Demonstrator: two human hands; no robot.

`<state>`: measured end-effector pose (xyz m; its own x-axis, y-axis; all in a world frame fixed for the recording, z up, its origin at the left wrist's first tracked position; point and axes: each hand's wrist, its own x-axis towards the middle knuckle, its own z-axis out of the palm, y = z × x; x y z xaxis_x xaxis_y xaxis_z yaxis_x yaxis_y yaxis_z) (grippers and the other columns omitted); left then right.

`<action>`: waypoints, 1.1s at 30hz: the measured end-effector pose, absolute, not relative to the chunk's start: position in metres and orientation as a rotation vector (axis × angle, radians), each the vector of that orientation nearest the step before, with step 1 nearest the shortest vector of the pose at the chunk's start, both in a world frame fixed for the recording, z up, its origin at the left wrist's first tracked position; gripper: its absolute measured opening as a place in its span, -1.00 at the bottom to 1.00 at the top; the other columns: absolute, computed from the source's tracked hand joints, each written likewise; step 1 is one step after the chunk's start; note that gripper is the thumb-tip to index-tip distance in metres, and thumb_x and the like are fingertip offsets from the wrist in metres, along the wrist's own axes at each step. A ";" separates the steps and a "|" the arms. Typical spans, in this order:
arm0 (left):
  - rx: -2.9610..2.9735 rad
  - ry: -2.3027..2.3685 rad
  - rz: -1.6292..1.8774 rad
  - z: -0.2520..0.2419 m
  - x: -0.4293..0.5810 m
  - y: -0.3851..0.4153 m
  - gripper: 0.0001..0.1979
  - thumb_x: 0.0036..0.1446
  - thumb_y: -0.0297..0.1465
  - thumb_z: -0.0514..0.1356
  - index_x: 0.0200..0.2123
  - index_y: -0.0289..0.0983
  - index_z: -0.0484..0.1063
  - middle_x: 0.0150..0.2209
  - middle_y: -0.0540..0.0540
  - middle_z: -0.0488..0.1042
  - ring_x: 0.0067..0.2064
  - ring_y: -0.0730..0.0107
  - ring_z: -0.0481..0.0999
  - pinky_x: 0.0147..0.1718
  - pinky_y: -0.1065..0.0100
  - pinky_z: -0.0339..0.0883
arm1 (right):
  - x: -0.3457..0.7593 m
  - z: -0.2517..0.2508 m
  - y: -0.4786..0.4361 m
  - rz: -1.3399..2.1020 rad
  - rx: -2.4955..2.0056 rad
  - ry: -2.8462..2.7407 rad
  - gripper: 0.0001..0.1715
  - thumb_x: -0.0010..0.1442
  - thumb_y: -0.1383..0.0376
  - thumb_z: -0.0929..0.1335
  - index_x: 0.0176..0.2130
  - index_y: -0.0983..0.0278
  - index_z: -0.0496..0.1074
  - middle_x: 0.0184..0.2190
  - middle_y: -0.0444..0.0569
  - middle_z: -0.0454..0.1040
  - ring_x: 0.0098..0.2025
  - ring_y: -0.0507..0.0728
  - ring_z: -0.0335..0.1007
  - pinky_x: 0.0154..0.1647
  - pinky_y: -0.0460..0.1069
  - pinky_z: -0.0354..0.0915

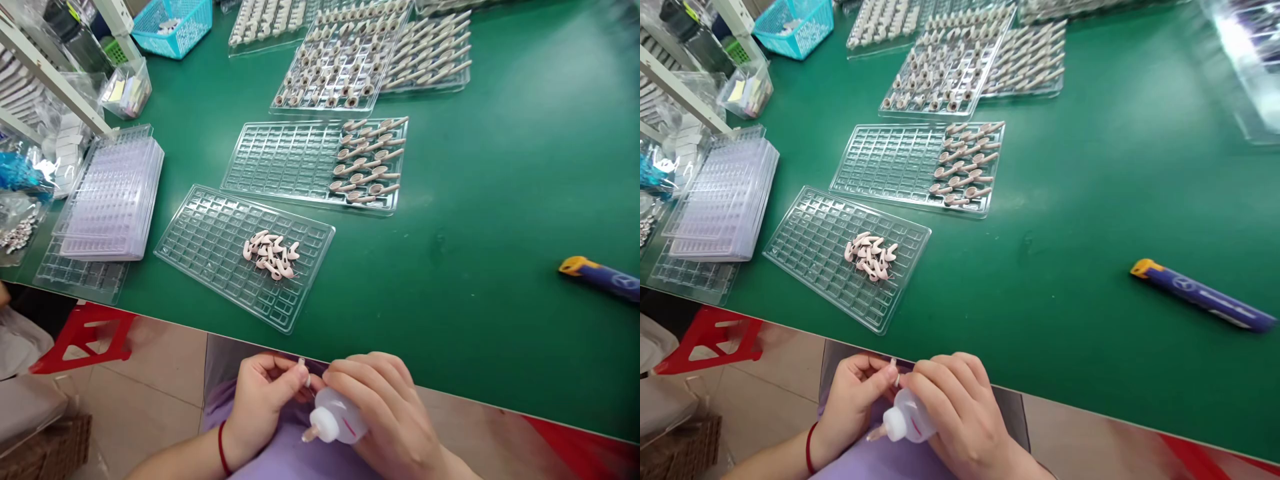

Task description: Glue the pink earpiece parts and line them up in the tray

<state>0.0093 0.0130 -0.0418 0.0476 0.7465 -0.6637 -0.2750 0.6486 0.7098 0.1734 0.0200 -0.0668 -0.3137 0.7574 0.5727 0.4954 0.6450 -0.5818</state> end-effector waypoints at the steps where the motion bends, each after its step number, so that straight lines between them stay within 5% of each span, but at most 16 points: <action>1: 0.452 1.305 0.826 -0.042 0.010 0.013 -0.66 -0.08 -0.16 0.45 -0.53 -0.37 0.59 -0.58 -0.07 0.56 -0.54 0.51 0.45 -0.48 0.50 0.36 | 0.173 -0.067 0.020 0.376 -0.983 -1.980 -0.87 0.29 0.46 0.28 -0.18 0.31 0.40 -0.38 0.00 0.51 -0.31 0.12 0.34 -0.24 0.06 0.21; 27: 0.431 1.379 0.885 -0.038 0.014 0.015 -0.62 -0.17 -0.13 0.47 -0.57 -0.35 0.56 -0.59 -0.08 0.55 -0.58 0.45 0.46 -0.52 0.44 0.40 | 0.169 -0.067 0.019 0.342 -1.018 -1.972 -0.78 0.21 0.53 0.30 -0.15 0.32 0.39 -0.35 0.03 0.51 -0.30 0.15 0.33 -0.23 0.09 0.22; 33: 0.973 1.454 0.834 -0.031 -0.001 0.010 -0.82 0.04 -0.29 0.38 -0.44 -0.30 0.61 -0.50 -0.10 0.59 -0.47 0.38 0.54 -0.43 0.41 0.46 | 0.176 -0.060 0.023 0.514 -0.928 -1.913 -0.79 0.21 0.52 0.34 -0.14 0.32 0.36 -0.37 -0.01 0.48 -0.33 0.10 0.32 -0.31 0.02 0.30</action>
